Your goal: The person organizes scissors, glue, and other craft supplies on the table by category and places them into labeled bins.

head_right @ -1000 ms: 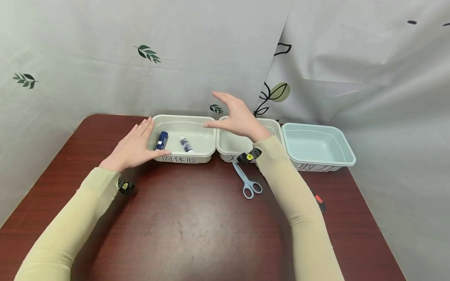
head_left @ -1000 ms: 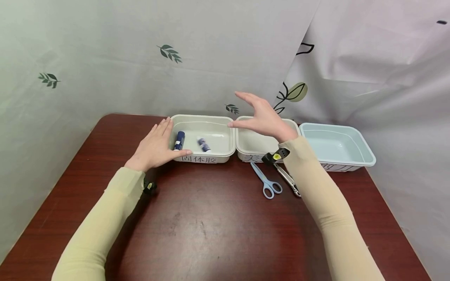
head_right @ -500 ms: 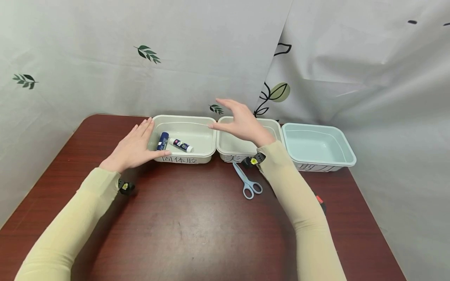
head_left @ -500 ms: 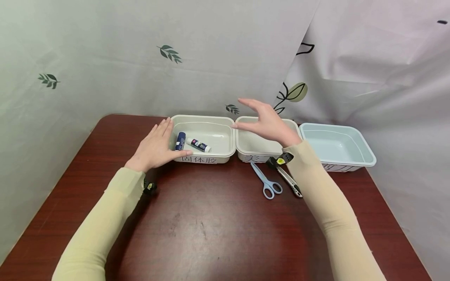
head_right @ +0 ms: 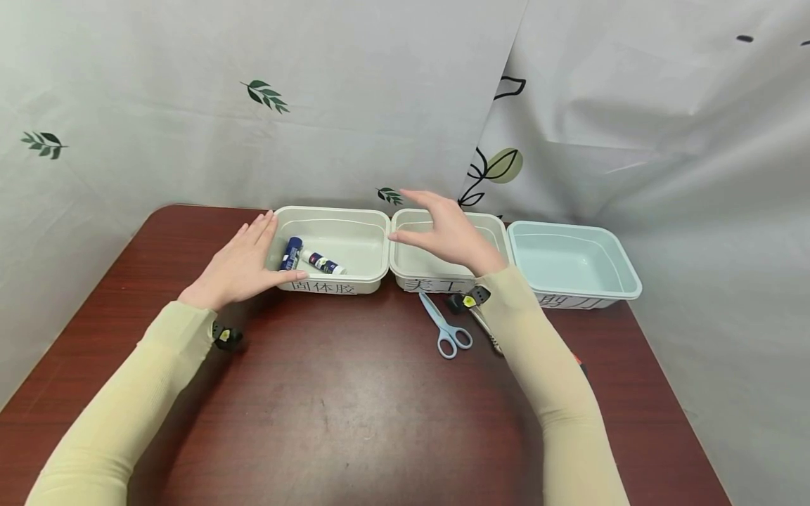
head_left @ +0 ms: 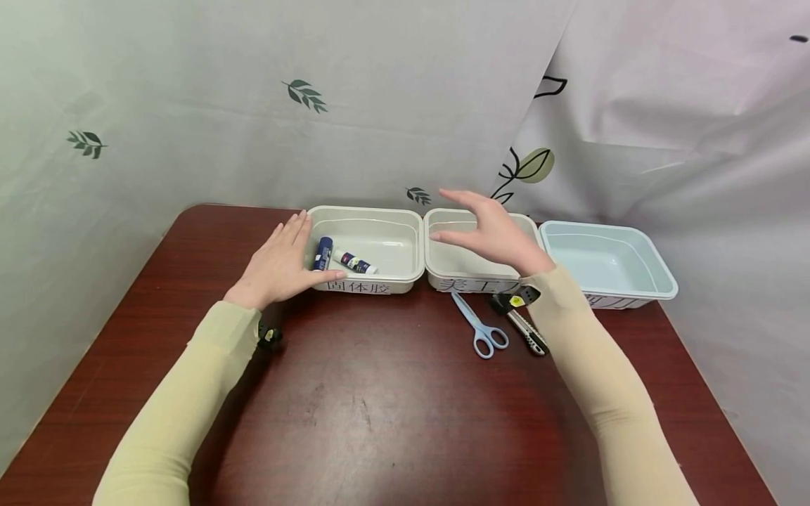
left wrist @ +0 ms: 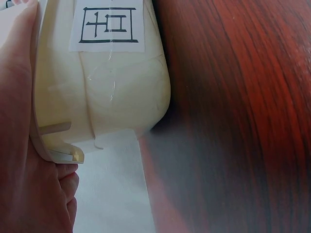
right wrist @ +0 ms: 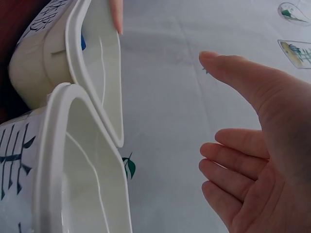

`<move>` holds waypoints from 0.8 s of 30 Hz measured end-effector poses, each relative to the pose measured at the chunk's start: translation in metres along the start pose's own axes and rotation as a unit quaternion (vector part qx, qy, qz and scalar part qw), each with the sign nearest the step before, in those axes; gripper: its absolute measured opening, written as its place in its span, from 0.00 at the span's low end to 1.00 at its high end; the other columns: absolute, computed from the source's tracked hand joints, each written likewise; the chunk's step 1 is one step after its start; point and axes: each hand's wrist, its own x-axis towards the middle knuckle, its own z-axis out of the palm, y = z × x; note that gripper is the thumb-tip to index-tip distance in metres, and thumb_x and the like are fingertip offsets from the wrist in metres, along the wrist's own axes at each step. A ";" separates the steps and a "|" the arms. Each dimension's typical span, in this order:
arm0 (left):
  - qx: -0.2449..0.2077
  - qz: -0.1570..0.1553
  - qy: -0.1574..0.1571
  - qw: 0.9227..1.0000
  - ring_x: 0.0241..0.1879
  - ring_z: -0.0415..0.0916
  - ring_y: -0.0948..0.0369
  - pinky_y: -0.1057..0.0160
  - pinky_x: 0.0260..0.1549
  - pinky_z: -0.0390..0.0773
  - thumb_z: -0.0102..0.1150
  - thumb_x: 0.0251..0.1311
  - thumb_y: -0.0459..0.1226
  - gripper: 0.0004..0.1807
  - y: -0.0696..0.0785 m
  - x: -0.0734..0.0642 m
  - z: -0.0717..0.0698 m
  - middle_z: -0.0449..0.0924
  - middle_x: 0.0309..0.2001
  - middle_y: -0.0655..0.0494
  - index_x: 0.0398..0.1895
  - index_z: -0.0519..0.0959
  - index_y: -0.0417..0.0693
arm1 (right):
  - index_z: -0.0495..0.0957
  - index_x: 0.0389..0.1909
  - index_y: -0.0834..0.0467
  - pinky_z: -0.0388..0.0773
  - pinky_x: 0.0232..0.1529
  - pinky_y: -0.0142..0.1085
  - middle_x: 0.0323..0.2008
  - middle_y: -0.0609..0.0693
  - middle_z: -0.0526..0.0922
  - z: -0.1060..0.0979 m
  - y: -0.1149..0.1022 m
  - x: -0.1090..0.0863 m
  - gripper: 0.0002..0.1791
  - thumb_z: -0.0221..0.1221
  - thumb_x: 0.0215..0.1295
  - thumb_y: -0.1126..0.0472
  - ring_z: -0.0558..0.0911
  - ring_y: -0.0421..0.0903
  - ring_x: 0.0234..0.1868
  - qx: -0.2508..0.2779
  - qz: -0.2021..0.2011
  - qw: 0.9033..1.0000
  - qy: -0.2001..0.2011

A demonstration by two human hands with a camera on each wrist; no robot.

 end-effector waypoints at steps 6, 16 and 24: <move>-0.003 0.000 -0.002 1.000 0.79 0.34 0.46 0.48 0.76 0.36 0.49 0.56 0.77 0.70 0.001 0.000 -0.001 0.37 0.80 0.36 0.80 0.39 0.31 | 0.70 0.74 0.53 0.63 0.70 0.44 0.69 0.47 0.73 -0.001 0.004 -0.010 0.44 0.71 0.60 0.40 0.67 0.44 0.71 0.001 0.009 1.000 0.002; -0.004 -0.004 -0.004 1.000 0.79 0.33 0.46 0.49 0.76 0.35 0.51 0.55 0.77 0.70 0.001 -0.001 -0.001 0.37 0.81 0.37 0.80 0.39 0.32 | 0.70 0.74 0.55 0.64 0.70 0.46 0.69 0.49 0.73 -0.003 0.013 -0.027 0.44 0.71 0.61 0.41 0.68 0.46 0.71 -0.021 0.012 1.000 0.001; -0.005 -0.005 -0.004 1.000 0.79 0.33 0.47 0.50 0.76 0.35 0.50 0.54 0.78 0.71 -0.001 -0.001 0.000 0.36 0.81 0.37 0.80 0.39 0.33 | 0.72 0.72 0.59 0.66 0.68 0.47 0.67 0.53 0.76 -0.004 0.019 -0.039 0.43 0.73 0.59 0.45 0.71 0.50 0.69 -0.039 -0.007 0.999 0.013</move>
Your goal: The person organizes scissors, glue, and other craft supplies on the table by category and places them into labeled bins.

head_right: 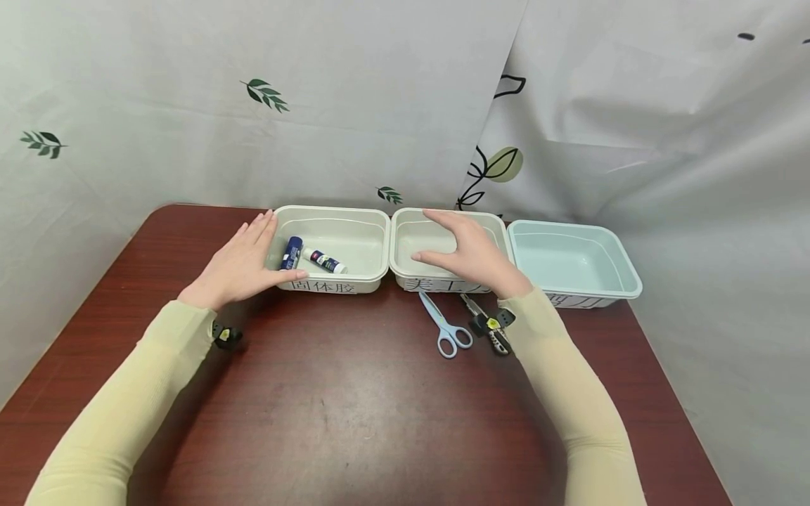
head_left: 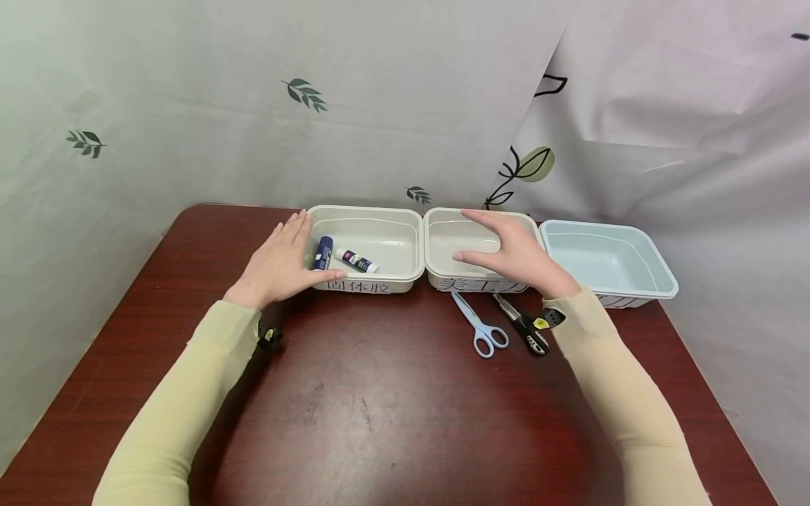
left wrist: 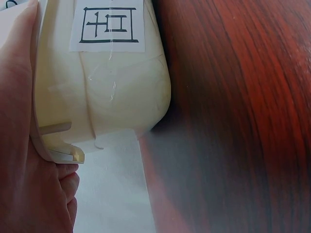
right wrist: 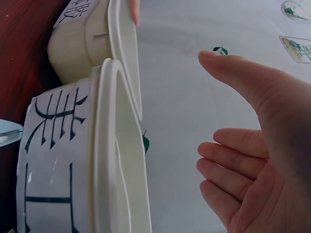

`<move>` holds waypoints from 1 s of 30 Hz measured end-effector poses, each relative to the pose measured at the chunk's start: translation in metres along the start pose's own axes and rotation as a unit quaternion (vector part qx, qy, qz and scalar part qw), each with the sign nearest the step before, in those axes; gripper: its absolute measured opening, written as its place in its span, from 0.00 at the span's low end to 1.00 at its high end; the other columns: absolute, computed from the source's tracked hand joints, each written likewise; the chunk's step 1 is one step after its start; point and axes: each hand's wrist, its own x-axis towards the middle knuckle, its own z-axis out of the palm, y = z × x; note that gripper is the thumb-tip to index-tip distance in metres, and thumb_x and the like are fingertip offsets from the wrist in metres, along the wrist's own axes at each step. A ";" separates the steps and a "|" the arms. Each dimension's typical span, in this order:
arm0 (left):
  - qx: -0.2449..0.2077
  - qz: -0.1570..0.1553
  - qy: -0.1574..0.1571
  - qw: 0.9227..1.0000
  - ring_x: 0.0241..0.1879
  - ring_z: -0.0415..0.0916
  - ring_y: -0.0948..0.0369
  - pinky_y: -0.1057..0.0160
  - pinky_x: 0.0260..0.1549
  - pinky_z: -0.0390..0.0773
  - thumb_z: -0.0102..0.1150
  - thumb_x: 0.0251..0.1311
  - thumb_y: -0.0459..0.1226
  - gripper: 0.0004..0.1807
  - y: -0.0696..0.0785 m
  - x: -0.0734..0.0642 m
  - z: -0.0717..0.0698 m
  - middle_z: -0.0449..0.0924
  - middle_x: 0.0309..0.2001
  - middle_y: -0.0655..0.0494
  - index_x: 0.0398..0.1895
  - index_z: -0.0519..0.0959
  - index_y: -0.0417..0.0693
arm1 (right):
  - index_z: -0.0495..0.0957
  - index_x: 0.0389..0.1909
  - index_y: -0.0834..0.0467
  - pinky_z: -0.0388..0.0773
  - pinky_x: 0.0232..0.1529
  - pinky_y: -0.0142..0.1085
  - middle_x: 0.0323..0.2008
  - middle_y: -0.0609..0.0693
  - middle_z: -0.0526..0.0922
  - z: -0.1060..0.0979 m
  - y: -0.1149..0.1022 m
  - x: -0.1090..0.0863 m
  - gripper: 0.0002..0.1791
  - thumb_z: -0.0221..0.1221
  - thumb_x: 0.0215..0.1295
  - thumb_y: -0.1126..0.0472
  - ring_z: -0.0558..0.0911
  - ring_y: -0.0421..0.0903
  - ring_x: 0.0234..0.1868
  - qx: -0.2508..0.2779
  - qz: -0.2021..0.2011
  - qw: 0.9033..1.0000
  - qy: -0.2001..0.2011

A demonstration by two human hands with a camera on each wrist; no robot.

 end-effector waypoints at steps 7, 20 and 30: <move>-0.001 0.000 0.001 1.000 0.79 0.34 0.47 0.51 0.76 0.34 0.50 0.54 0.77 0.71 0.001 0.000 -0.001 0.37 0.81 0.37 0.80 0.40 0.32 | 0.71 0.71 0.61 0.64 0.70 0.49 0.67 0.54 0.75 -0.001 0.006 -0.011 0.42 0.73 0.60 0.47 0.70 0.51 0.70 0.008 -0.006 1.000 -0.003; 0.000 0.000 0.001 1.000 0.79 0.34 0.46 0.51 0.76 0.34 0.51 0.55 0.77 0.70 0.002 0.000 -0.002 0.37 0.80 0.36 0.80 0.40 0.32 | 0.71 0.73 0.58 0.64 0.69 0.49 0.69 0.49 0.73 -0.006 0.013 -0.032 0.43 0.73 0.60 0.44 0.68 0.48 0.71 0.013 0.015 1.000 -0.006; 0.003 0.000 0.000 1.000 0.79 0.34 0.46 0.50 0.76 0.34 0.51 0.55 0.77 0.70 0.002 0.000 -0.001 0.37 0.80 0.37 0.80 0.40 0.32 | 0.71 0.73 0.55 0.63 0.70 0.51 0.69 0.50 0.73 -0.012 0.018 -0.050 0.42 0.74 0.59 0.47 0.67 0.49 0.72 0.022 0.029 0.999 0.003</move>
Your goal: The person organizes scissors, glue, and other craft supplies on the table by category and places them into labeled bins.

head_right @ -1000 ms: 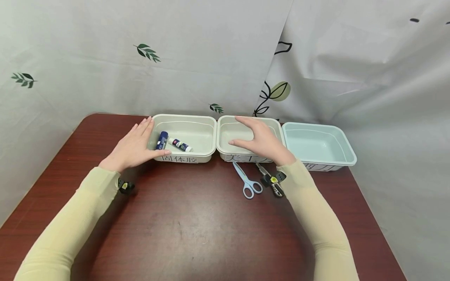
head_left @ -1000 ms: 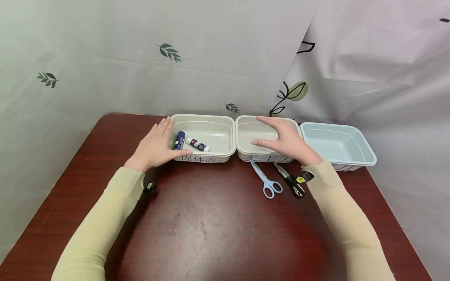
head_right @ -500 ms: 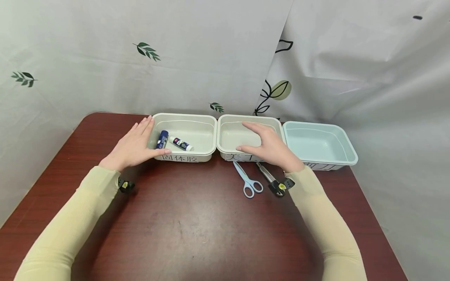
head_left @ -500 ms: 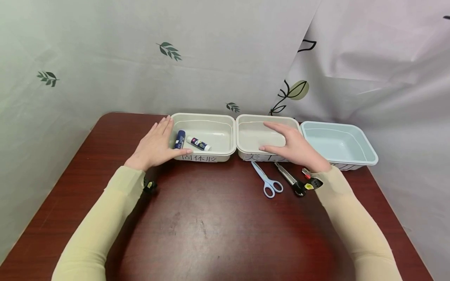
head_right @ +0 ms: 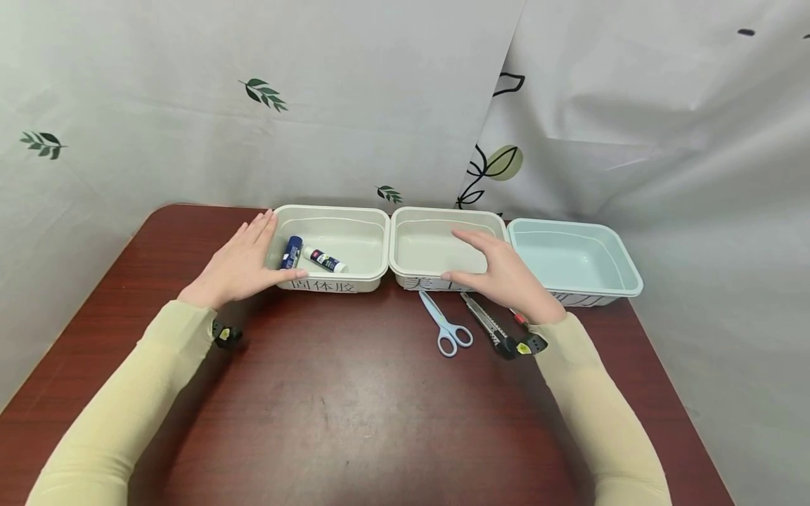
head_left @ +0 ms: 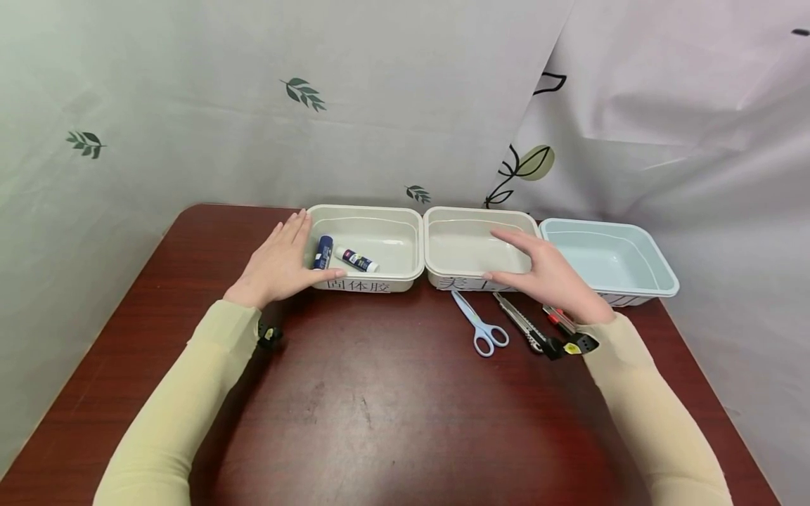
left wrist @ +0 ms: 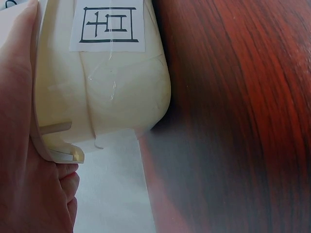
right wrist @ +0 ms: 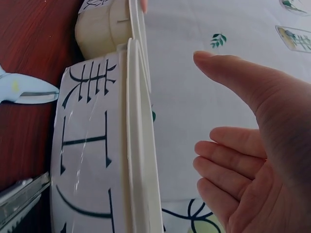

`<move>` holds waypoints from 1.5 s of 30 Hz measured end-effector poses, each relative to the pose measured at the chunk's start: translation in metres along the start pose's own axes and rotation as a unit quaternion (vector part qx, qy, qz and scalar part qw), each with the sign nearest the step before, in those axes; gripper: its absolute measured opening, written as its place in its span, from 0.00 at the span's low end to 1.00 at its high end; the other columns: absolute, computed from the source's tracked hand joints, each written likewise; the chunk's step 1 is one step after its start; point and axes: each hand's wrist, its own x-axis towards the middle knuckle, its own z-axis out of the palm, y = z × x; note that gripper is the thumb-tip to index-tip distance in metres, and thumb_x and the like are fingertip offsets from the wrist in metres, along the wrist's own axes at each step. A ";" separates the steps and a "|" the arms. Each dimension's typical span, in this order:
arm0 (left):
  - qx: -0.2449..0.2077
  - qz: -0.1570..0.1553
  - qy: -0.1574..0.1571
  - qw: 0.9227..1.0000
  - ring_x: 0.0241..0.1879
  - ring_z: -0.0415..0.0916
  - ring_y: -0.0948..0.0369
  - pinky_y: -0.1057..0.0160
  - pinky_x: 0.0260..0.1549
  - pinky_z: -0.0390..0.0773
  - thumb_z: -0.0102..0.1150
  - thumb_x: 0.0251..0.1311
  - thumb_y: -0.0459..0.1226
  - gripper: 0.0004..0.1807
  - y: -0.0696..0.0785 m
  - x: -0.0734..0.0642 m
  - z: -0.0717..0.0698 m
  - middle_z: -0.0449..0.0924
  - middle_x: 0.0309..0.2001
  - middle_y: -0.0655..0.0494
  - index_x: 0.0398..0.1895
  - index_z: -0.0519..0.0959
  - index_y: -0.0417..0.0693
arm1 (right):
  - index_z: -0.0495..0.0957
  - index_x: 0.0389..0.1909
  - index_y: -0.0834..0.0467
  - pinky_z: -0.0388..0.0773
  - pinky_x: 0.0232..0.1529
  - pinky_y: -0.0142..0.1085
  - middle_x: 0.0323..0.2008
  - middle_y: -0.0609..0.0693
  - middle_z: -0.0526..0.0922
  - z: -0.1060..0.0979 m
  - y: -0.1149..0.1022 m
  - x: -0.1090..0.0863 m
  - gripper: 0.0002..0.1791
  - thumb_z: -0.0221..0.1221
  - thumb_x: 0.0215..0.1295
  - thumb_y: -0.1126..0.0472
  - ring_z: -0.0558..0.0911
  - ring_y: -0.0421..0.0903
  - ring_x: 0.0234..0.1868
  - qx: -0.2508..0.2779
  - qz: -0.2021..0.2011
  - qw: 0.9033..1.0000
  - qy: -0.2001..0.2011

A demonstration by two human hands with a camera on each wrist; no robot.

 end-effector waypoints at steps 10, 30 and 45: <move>-0.003 -0.001 -0.002 1.000 0.80 0.33 0.47 0.51 0.76 0.34 0.51 0.55 0.77 0.70 0.000 -0.001 -0.001 0.36 0.81 0.37 0.80 0.39 0.32 | 0.73 0.71 0.55 0.67 0.67 0.53 0.67 0.50 0.76 -0.007 0.007 -0.017 0.41 0.76 0.58 0.50 0.71 0.51 0.69 -0.002 0.018 1.000 0.008; -0.010 0.001 0.001 1.000 0.79 0.33 0.47 0.50 0.76 0.34 0.50 0.55 0.77 0.70 0.001 -0.001 -0.001 0.37 0.81 0.37 0.80 0.39 0.32 | 0.76 0.68 0.56 0.69 0.66 0.44 0.64 0.49 0.79 -0.017 0.008 -0.051 0.37 0.75 0.59 0.50 0.74 0.50 0.67 -0.003 0.068 0.998 -0.003; -0.007 0.001 -0.001 1.000 0.79 0.34 0.46 0.51 0.76 0.34 0.50 0.55 0.77 0.71 0.001 0.000 0.000 0.36 0.81 0.37 0.80 0.39 0.32 | 0.82 0.60 0.57 0.68 0.55 0.18 0.55 0.47 0.84 -0.012 0.010 -0.076 0.30 0.77 0.56 0.54 0.81 0.46 0.56 -0.045 0.040 0.997 0.048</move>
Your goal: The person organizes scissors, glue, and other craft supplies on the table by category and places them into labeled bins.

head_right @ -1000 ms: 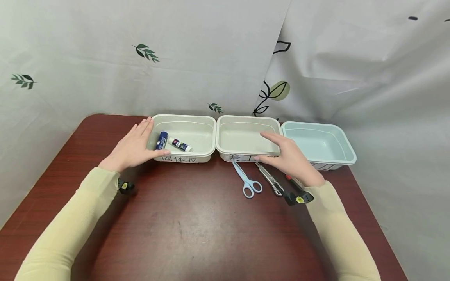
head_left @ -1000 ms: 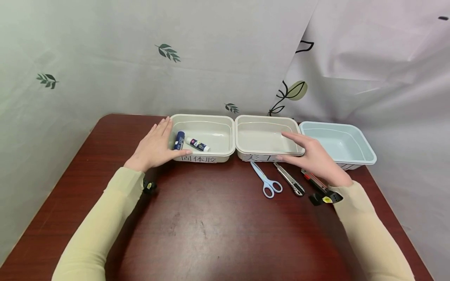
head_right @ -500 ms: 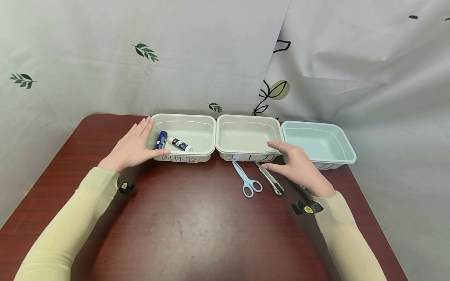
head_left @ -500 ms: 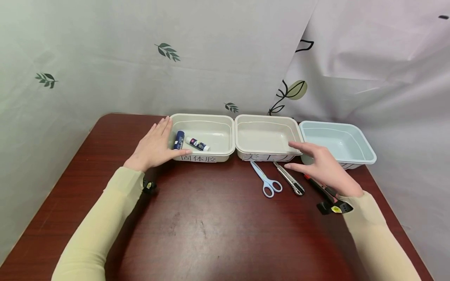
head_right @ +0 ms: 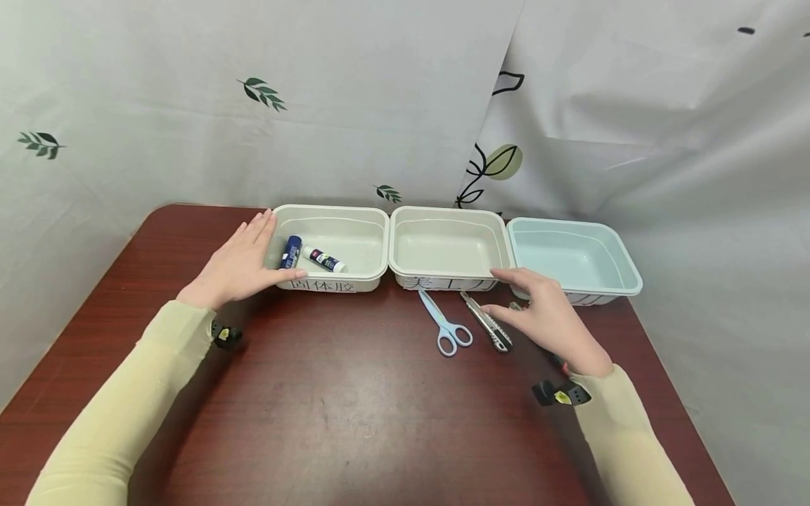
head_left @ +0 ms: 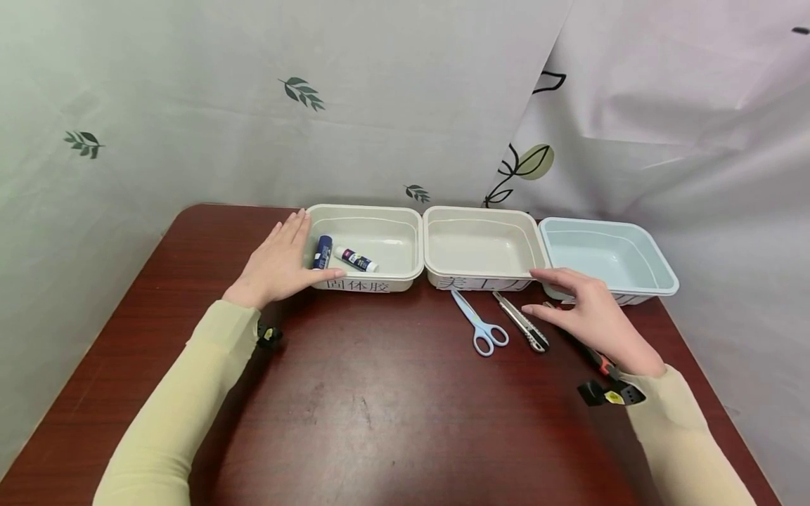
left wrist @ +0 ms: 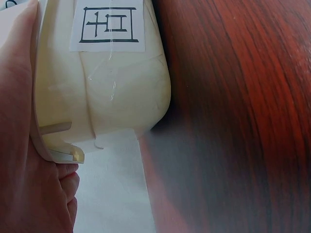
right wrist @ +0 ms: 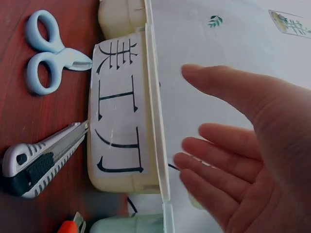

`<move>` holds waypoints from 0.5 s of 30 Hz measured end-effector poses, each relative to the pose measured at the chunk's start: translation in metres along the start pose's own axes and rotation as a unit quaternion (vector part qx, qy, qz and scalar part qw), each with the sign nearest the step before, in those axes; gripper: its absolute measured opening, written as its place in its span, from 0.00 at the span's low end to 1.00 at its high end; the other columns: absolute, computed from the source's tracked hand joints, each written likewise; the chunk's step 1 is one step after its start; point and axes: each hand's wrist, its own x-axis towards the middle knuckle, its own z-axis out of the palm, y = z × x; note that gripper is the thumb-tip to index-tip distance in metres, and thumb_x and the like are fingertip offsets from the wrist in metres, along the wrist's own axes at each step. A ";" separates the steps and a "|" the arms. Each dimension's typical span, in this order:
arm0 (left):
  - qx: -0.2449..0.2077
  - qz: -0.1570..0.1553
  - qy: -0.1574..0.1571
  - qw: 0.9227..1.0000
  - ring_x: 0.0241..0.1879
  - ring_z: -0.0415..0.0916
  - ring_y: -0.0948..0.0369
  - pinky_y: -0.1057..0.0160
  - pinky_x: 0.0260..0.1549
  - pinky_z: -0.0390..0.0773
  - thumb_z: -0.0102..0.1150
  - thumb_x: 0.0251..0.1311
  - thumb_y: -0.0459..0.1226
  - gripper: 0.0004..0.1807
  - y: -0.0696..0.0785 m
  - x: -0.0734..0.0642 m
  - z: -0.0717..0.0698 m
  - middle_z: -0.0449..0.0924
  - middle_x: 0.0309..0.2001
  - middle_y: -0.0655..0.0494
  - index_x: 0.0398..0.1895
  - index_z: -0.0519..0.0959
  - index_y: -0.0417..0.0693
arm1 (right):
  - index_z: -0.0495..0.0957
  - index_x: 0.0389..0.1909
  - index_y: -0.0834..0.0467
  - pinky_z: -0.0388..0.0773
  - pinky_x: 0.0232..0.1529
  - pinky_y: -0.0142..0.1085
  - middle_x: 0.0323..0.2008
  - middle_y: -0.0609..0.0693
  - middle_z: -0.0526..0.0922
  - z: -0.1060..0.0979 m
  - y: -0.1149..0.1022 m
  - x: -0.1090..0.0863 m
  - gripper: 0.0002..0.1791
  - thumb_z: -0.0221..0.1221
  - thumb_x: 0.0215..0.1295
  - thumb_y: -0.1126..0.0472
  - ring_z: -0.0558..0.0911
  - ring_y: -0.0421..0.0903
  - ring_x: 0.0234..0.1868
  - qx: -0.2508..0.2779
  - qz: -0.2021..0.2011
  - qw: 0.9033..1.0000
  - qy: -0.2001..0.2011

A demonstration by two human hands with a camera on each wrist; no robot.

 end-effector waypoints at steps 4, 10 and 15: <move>-0.002 0.000 0.003 1.000 0.79 0.34 0.45 0.51 0.76 0.33 0.51 0.55 0.77 0.71 0.000 0.000 0.000 0.37 0.81 0.37 0.80 0.39 0.32 | 0.83 0.59 0.59 0.74 0.50 0.19 0.54 0.49 0.85 0.002 0.003 -0.003 0.29 0.76 0.57 0.56 0.83 0.45 0.52 -0.004 -0.003 1.000 -0.014; 0.002 0.001 0.001 1.000 0.79 0.34 0.46 0.51 0.76 0.34 0.50 0.55 0.77 0.70 0.000 0.000 -0.001 0.37 0.81 0.37 0.80 0.39 0.32 | 0.82 0.58 0.63 0.82 0.41 0.34 0.52 0.54 0.85 0.010 0.014 -0.007 0.29 0.75 0.58 0.56 0.85 0.50 0.40 -0.008 0.013 0.999 -0.044; 0.001 0.000 -0.001 1.000 0.79 0.33 0.45 0.49 0.76 0.35 0.51 0.56 0.76 0.70 0.001 -0.001 -0.002 0.37 0.80 0.36 0.80 0.39 0.32 | 0.81 0.59 0.65 0.83 0.46 0.50 0.52 0.57 0.85 0.016 0.022 -0.008 0.30 0.76 0.57 0.56 0.86 0.54 0.45 0.001 0.040 0.997 -0.070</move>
